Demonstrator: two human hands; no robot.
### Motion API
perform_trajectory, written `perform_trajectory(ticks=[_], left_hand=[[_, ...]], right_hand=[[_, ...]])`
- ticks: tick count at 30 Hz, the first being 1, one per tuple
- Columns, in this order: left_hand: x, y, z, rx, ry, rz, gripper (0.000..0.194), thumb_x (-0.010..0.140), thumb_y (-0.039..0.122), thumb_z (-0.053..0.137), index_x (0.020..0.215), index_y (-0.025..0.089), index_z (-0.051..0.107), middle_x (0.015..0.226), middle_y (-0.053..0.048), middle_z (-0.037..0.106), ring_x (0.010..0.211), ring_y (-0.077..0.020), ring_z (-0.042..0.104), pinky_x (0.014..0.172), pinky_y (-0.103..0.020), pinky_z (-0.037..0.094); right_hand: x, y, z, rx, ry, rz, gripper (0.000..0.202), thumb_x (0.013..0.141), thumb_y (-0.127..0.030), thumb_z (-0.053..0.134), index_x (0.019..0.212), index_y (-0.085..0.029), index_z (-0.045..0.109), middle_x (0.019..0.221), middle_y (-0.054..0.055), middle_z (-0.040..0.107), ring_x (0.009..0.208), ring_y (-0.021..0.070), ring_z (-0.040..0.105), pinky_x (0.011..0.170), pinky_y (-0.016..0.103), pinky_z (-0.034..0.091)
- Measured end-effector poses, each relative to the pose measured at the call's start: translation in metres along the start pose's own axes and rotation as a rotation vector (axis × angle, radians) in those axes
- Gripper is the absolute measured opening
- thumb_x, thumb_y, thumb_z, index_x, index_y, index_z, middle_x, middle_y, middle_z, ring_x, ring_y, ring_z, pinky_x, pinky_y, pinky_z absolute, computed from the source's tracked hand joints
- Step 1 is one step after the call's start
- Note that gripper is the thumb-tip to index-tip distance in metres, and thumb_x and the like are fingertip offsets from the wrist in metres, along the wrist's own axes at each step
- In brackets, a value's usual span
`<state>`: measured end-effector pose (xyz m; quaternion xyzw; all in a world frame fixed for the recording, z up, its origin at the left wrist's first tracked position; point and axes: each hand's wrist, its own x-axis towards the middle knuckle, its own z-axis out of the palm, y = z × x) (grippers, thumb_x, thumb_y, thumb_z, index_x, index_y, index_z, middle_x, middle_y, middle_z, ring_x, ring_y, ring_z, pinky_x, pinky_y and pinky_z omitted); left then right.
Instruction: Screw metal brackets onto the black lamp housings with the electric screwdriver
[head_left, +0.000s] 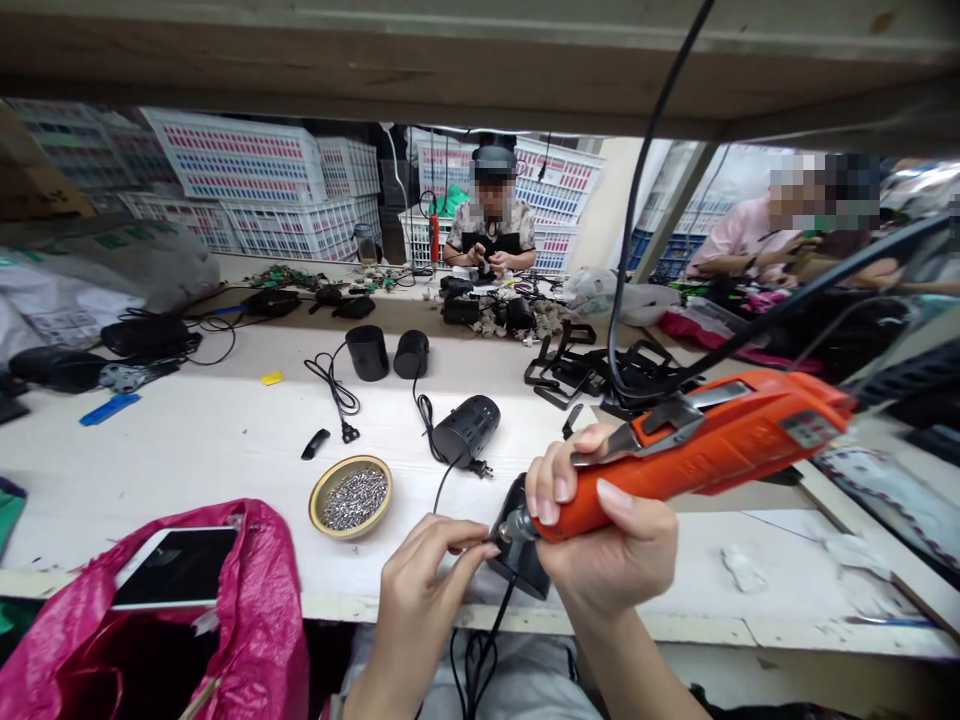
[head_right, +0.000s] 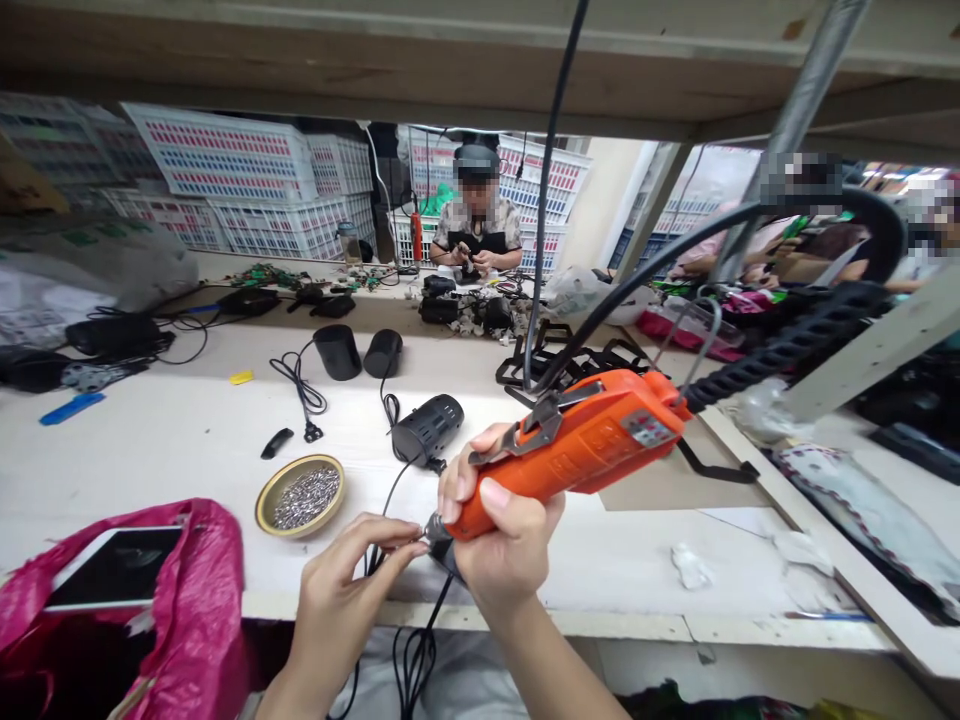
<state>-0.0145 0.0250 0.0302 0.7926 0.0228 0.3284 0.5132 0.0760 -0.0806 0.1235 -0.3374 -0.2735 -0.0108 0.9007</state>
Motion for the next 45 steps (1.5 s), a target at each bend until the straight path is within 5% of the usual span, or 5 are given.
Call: perform_trajectory(ticks=[7, 14, 27, 34, 45], left_hand=[[-0.005, -0.001, 0.007, -0.055, -0.083, -0.09, 0.034, 0.099, 0.023, 0.062, 0.129, 0.04, 0.06, 0.117, 0.008, 0.074, 0.109, -0.0064, 0.071, 0.097, -0.014, 0.054], [-0.008, -0.006, 0.032, 0.16, -0.391, -0.197, 0.09, 0.095, 0.057, 0.06, 0.161, 0.037, 0.002, 0.172, -0.003, 0.011, 0.159, -0.0234, 0.016, 0.129, -0.054, 0.026], [-0.011, -0.005, 0.044, 0.249, -0.495, -0.26, 0.089, 0.092, 0.047, 0.064, 0.162, 0.03, 0.011, 0.172, -0.004, 0.009, 0.158, -0.0204, 0.017, 0.129, -0.047, 0.027], [-0.009, 0.0, 0.041, 0.217, -0.549, -0.252, 0.074, 0.096, 0.043, 0.06, 0.158, 0.049, 0.02, 0.173, 0.004, 0.002, 0.158, -0.0261, 0.019, 0.125, -0.051, 0.034], [-0.008, 0.0, 0.042, 0.226, -0.519, -0.254, 0.076, 0.094, 0.043, 0.063, 0.157, 0.051, 0.022, 0.171, 0.003, 0.014, 0.156, -0.0276, 0.025, 0.123, -0.052, 0.038]], right_hand=[[0.002, -0.003, -0.002, -0.033, 0.014, -0.02, 0.019, 0.074, -0.025, 0.063, 0.091, -0.018, 0.062, 0.061, -0.001, 0.051, 0.044, 0.0144, 0.044, 0.046, 0.022, 0.04], [0.006, -0.015, -0.01, -0.281, 0.116, -0.103, 0.015, 0.071, -0.022, 0.072, 0.084, -0.016, 0.068, 0.06, 0.0, 0.054, 0.046, 0.0161, 0.049, 0.045, 0.023, 0.042], [0.002, -0.011, -0.023, -0.307, 0.123, -0.106, 0.014, 0.073, -0.02, 0.075, 0.086, -0.016, 0.072, 0.062, 0.001, 0.054, 0.049, 0.0166, 0.051, 0.045, 0.022, 0.044], [0.002, -0.014, -0.018, -0.321, 0.172, -0.139, 0.016, 0.07, -0.018, 0.075, 0.085, -0.016, 0.071, 0.067, 0.002, 0.055, 0.049, 0.0175, 0.052, 0.043, 0.024, 0.043], [0.001, -0.013, -0.022, -0.325, 0.174, -0.089, 0.017, 0.069, -0.019, 0.074, 0.085, -0.016, 0.069, 0.065, 0.002, 0.056, 0.047, 0.0176, 0.051, 0.043, 0.026, 0.043]])
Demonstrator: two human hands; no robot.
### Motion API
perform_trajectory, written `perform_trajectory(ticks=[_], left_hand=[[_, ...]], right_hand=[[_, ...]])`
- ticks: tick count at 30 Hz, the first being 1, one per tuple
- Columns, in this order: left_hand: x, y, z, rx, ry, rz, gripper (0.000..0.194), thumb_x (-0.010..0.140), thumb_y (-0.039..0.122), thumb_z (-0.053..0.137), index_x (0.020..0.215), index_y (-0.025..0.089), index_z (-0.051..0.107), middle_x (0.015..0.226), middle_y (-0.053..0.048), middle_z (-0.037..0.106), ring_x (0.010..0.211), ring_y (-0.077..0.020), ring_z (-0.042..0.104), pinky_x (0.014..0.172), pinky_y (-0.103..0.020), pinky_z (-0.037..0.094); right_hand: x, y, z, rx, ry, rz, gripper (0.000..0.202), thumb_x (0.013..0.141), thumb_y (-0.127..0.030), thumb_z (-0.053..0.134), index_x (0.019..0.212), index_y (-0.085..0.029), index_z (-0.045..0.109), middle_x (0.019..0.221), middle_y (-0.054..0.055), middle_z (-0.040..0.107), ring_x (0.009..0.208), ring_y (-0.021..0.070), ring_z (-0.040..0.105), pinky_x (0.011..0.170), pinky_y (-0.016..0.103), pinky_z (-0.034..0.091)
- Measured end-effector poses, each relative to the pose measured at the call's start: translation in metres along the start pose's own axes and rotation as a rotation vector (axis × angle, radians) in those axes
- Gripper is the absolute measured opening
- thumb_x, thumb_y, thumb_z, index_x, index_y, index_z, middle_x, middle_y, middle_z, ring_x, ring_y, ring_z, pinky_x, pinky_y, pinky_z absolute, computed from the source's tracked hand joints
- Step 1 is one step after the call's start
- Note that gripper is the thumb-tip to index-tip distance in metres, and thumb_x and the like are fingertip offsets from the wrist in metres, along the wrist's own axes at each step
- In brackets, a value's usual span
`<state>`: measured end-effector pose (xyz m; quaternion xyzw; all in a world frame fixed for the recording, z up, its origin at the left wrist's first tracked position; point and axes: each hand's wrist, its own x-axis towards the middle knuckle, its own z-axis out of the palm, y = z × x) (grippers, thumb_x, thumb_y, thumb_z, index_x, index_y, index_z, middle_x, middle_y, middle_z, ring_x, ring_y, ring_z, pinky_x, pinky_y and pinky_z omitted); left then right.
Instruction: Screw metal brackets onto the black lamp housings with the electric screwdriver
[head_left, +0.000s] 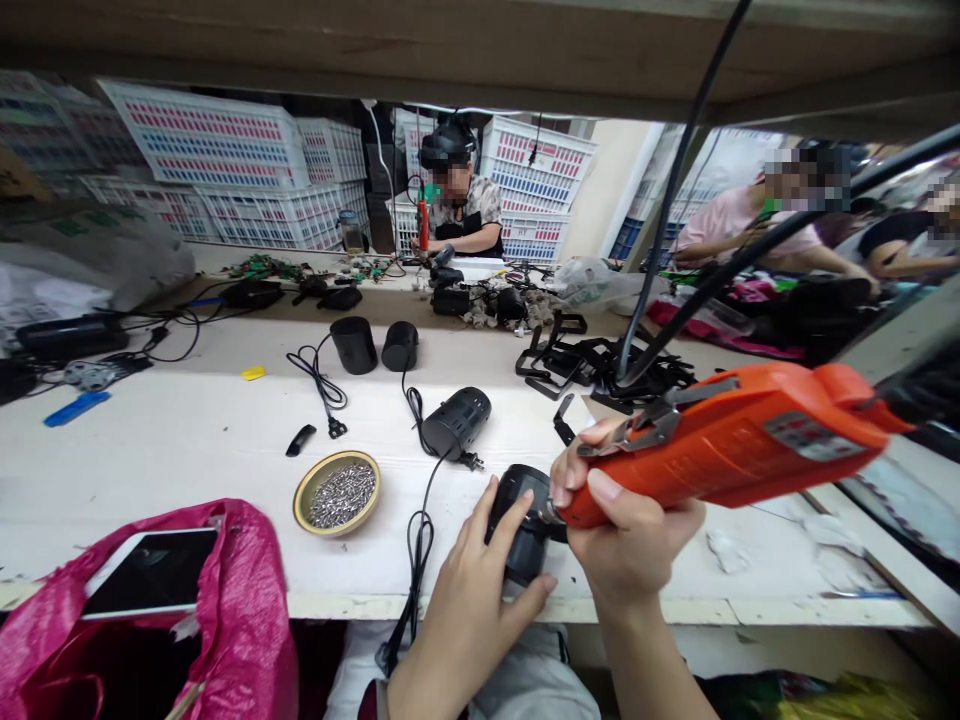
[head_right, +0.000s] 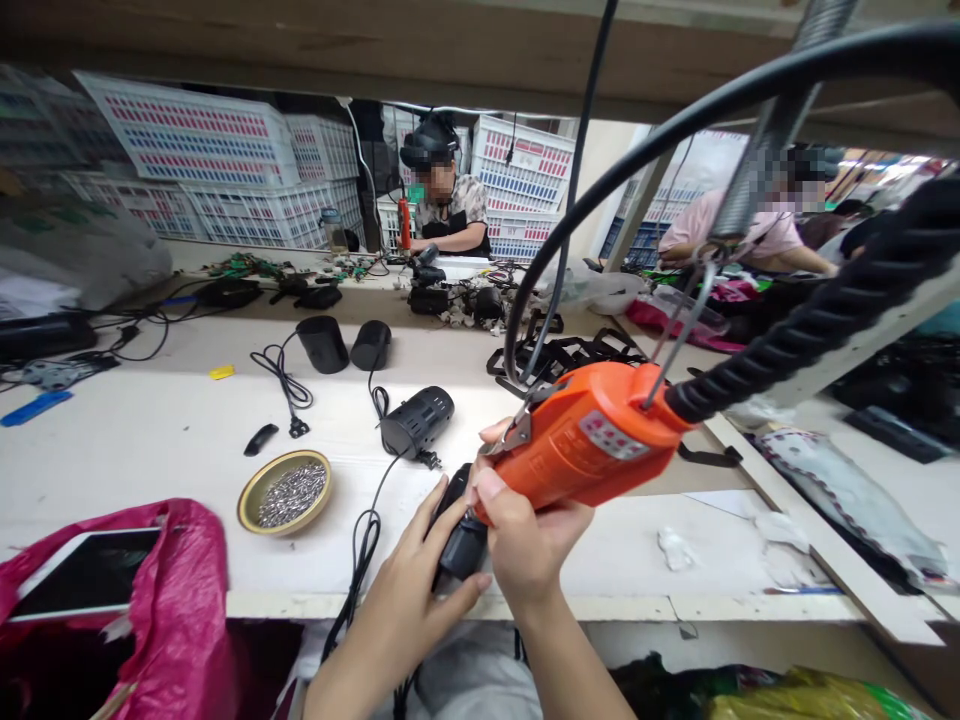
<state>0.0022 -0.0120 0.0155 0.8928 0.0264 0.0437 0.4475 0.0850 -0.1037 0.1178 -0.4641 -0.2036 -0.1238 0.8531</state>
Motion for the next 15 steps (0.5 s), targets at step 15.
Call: perform_trajectory(ticks=[15], left_hand=[[0.0014, -0.0025, 0.0057, -0.001, 0.041, 0.028, 0.074, 0.093, 0.037, 0.063, 0.158, 0.043, 0.027, 0.17, -0.003, 0.019, 0.156, -0.0276, 0.026, 0.124, -0.053, 0.036]], right_hand=[[0.001, 0.001, 0.0052, -0.046, 0.041, 0.041, 0.021, 0.064, -0.023, 0.073, 0.083, -0.018, 0.065, 0.063, 0.001, 0.055, 0.047, 0.0194, 0.053, 0.041, 0.027, 0.042]])
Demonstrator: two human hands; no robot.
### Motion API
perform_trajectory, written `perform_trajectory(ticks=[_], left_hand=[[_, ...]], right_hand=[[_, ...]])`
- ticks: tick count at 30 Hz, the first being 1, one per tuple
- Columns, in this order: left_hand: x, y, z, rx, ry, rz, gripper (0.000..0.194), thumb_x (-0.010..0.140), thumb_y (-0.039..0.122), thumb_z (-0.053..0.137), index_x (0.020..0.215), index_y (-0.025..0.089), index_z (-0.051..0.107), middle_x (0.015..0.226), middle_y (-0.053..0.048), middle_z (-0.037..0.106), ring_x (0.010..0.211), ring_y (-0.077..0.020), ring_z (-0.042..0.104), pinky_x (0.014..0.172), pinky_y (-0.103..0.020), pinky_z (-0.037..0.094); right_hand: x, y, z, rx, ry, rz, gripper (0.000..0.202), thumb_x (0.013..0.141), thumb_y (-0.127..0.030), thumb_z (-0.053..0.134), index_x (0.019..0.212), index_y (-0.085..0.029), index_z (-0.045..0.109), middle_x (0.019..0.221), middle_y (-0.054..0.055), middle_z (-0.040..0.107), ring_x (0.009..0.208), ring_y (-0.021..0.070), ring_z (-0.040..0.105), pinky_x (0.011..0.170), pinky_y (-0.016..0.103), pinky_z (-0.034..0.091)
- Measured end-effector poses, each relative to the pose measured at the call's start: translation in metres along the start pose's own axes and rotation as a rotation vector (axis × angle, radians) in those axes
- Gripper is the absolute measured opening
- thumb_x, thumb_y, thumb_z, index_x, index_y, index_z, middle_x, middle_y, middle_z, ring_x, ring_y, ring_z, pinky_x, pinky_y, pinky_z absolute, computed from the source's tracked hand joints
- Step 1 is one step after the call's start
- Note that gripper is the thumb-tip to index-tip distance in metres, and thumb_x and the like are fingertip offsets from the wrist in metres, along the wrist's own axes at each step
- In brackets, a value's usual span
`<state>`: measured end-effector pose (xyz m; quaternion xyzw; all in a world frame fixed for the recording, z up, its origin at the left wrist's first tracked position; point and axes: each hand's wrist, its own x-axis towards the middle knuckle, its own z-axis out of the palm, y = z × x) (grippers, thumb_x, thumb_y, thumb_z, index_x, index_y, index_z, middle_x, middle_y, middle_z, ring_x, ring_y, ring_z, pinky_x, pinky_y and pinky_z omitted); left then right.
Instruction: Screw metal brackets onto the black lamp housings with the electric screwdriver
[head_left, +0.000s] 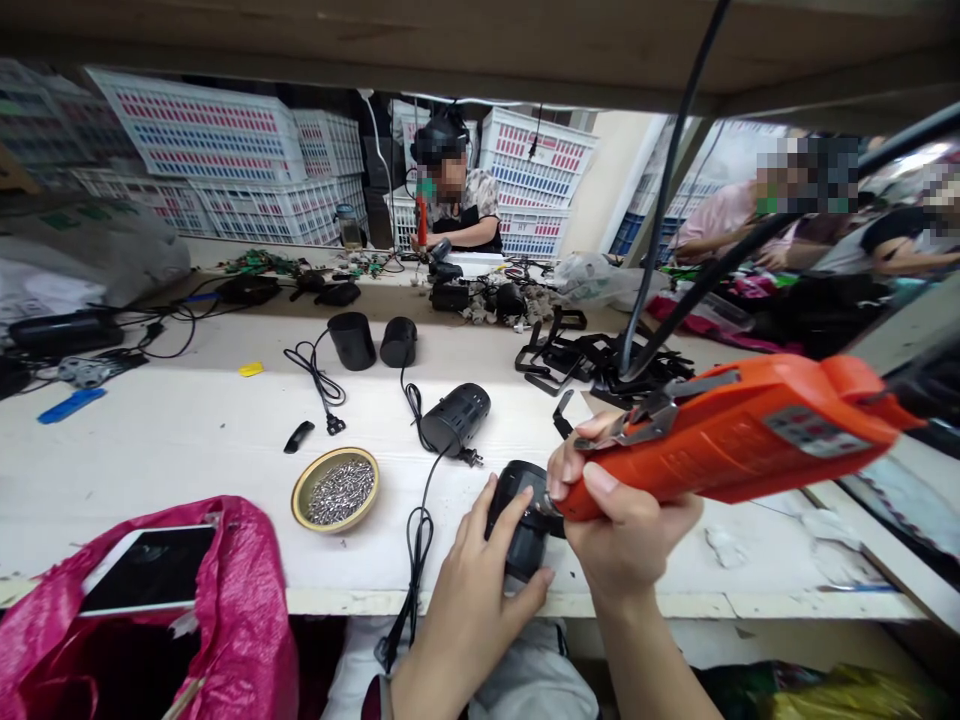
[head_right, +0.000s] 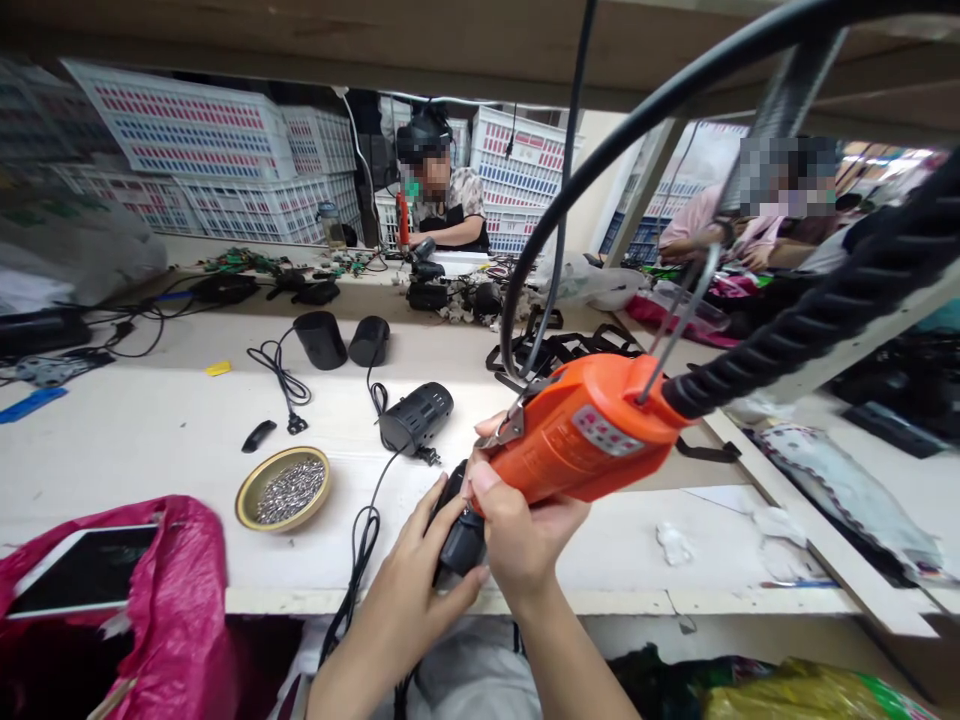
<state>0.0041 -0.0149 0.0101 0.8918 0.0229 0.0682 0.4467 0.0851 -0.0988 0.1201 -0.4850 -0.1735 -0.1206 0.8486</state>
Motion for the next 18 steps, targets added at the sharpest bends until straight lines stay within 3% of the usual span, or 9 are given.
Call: perform_trajectory(ticks=[13, 18], left_hand=[[0.0, 0.002, -0.001, -0.022, -0.009, -0.018, 0.074, 0.092, 0.035, 0.062, 0.157, 0.044, 0.028, 0.17, -0.001, 0.018, 0.156, -0.0275, 0.025, 0.125, -0.054, 0.034], [0.002, -0.004, 0.004, -0.039, 0.017, -0.037, 0.084, 0.084, 0.028, 0.069, 0.158, 0.038, 0.031, 0.17, -0.005, 0.022, 0.151, -0.0338, 0.035, 0.119, -0.056, 0.042]], right_hand=[[-0.004, -0.001, -0.001, -0.024, -0.013, -0.046, 0.016, 0.067, -0.022, 0.072, 0.082, -0.018, 0.067, 0.061, 0.0, 0.052, 0.052, 0.0205, 0.053, 0.048, 0.029, 0.045], [-0.004, 0.008, -0.001, -0.049, -0.001, -0.041, 0.016, 0.069, -0.022, 0.076, 0.083, -0.018, 0.069, 0.068, 0.001, 0.055, 0.051, 0.0181, 0.051, 0.045, 0.026, 0.04]])
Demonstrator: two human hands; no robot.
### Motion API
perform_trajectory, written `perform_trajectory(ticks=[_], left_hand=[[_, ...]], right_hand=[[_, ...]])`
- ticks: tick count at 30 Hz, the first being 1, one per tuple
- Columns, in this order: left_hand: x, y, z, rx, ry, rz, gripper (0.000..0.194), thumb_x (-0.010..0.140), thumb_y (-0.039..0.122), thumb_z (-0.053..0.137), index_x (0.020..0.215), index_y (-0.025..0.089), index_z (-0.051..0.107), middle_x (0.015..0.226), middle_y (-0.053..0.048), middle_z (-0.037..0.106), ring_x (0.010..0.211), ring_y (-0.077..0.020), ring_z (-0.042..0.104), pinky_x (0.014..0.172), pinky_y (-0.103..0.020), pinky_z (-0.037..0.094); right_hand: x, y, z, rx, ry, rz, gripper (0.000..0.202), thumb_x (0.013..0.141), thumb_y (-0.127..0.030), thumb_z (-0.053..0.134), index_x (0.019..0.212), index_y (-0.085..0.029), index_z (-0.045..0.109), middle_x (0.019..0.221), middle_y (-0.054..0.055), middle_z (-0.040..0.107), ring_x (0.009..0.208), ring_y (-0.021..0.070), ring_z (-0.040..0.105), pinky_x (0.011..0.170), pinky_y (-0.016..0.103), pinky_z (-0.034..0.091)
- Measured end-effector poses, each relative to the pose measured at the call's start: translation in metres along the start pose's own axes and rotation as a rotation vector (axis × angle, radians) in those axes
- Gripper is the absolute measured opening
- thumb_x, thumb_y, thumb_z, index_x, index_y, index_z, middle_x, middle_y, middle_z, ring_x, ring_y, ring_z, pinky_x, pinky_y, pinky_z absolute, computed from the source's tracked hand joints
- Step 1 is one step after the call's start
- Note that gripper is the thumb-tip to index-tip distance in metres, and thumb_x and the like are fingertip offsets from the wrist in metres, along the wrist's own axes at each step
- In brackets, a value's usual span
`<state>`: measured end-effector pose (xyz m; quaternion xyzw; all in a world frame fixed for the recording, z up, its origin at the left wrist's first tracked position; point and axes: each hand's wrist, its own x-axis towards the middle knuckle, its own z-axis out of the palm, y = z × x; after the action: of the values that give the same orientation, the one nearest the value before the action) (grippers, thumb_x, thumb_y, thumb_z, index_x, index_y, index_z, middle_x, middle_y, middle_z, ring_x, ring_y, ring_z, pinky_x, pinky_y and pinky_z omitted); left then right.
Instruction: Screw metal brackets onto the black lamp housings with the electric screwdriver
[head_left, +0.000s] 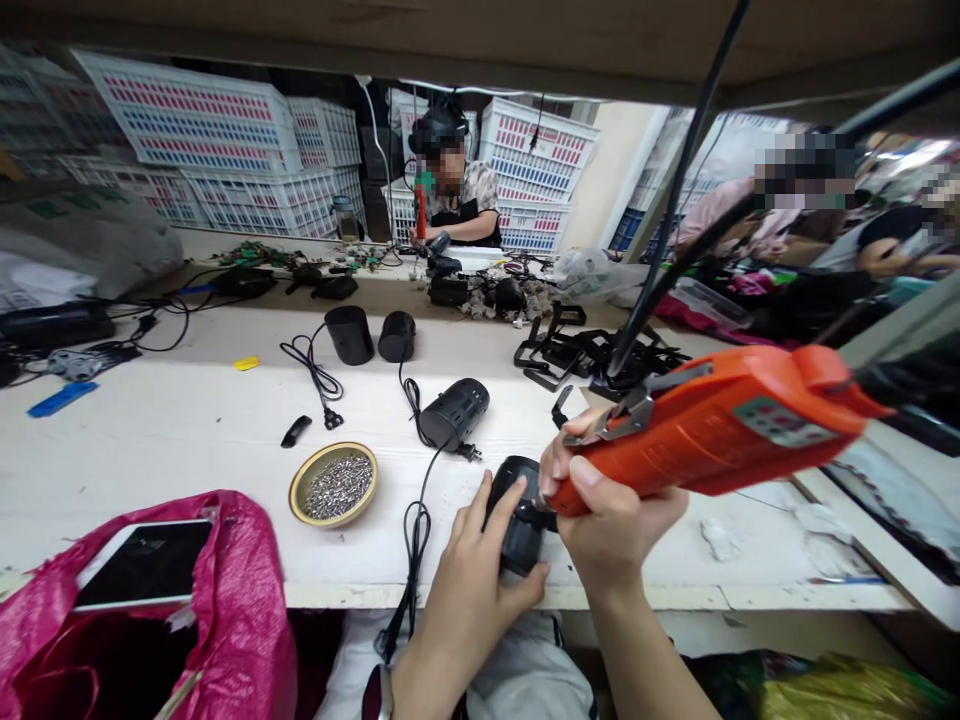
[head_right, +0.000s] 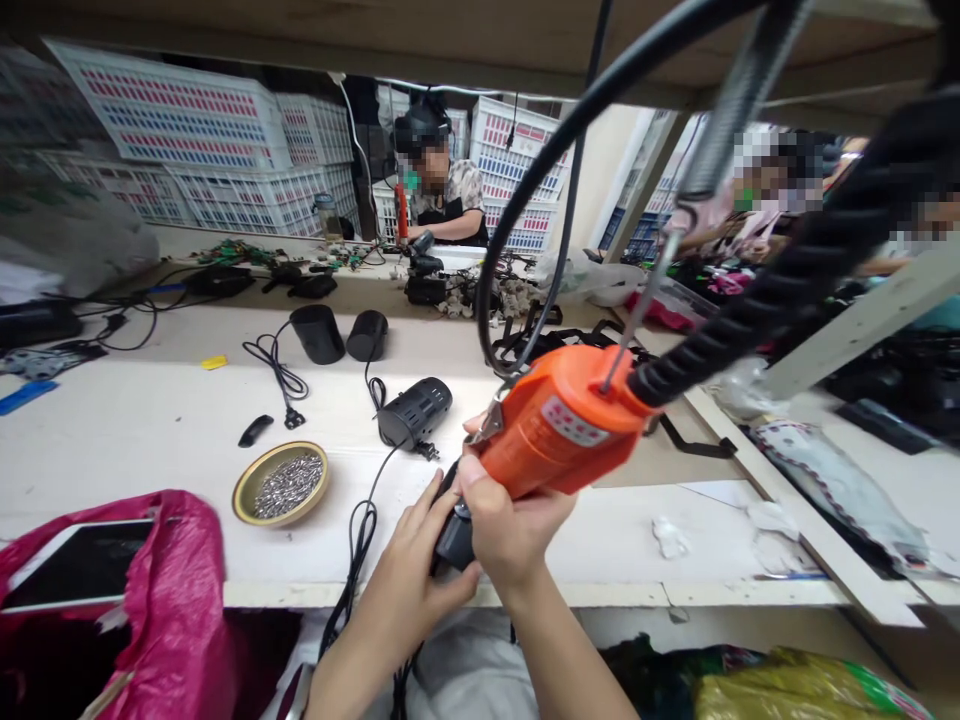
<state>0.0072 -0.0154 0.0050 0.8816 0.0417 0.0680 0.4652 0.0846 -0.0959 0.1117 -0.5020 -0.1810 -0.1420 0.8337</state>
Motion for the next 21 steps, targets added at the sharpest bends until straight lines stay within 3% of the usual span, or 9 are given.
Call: perform_trajectory(ticks=[5, 11, 18, 21], left_hand=[[0.003, -0.007, 0.009, -0.031, 0.089, 0.02, 0.091, 0.078, 0.026, 0.071, 0.159, 0.024, 0.03, 0.164, -0.011, 0.035, 0.143, -0.0332, 0.043, 0.116, -0.053, 0.045], [0.007, -0.005, 0.015, -0.055, 0.136, 0.035, 0.078, 0.072, 0.02, 0.073, 0.145, 0.013, 0.048, 0.155, -0.018, 0.046, 0.132, -0.0348, 0.052, 0.11, -0.052, 0.048], [0.004, -0.003, 0.016, -0.104, 0.192, 0.057, 0.084, 0.079, 0.019, 0.07, 0.155, 0.015, 0.035, 0.157, -0.016, 0.045, 0.142, -0.0332, 0.046, 0.117, -0.054, 0.041], [0.006, 0.0, 0.012, -0.11, 0.165, 0.035, 0.082, 0.08, 0.02, 0.069, 0.154, 0.013, 0.035, 0.158, -0.017, 0.044, 0.142, -0.033, 0.044, 0.119, -0.055, 0.039]], right_hand=[[0.003, 0.01, -0.005, -0.069, -0.132, 0.01, 0.015, 0.076, -0.025, 0.075, 0.088, -0.018, 0.068, 0.069, 0.002, 0.057, 0.054, 0.0201, 0.054, 0.045, 0.027, 0.041], [0.005, 0.015, -0.007, -0.135, -0.266, 0.001, 0.012, 0.079, -0.025, 0.074, 0.085, -0.016, 0.068, 0.067, 0.001, 0.057, 0.047, 0.0159, 0.049, 0.042, 0.025, 0.04], [0.001, 0.012, -0.009, 0.036, -0.195, -0.03, 0.014, 0.076, -0.026, 0.075, 0.085, -0.016, 0.068, 0.064, 0.0, 0.057, 0.043, 0.015, 0.048, 0.04, 0.023, 0.037], [0.005, 0.015, -0.007, 0.014, -0.251, -0.033, 0.016, 0.076, -0.026, 0.075, 0.084, -0.015, 0.067, 0.061, 0.001, 0.056, 0.042, 0.0151, 0.048, 0.04, 0.022, 0.038]])
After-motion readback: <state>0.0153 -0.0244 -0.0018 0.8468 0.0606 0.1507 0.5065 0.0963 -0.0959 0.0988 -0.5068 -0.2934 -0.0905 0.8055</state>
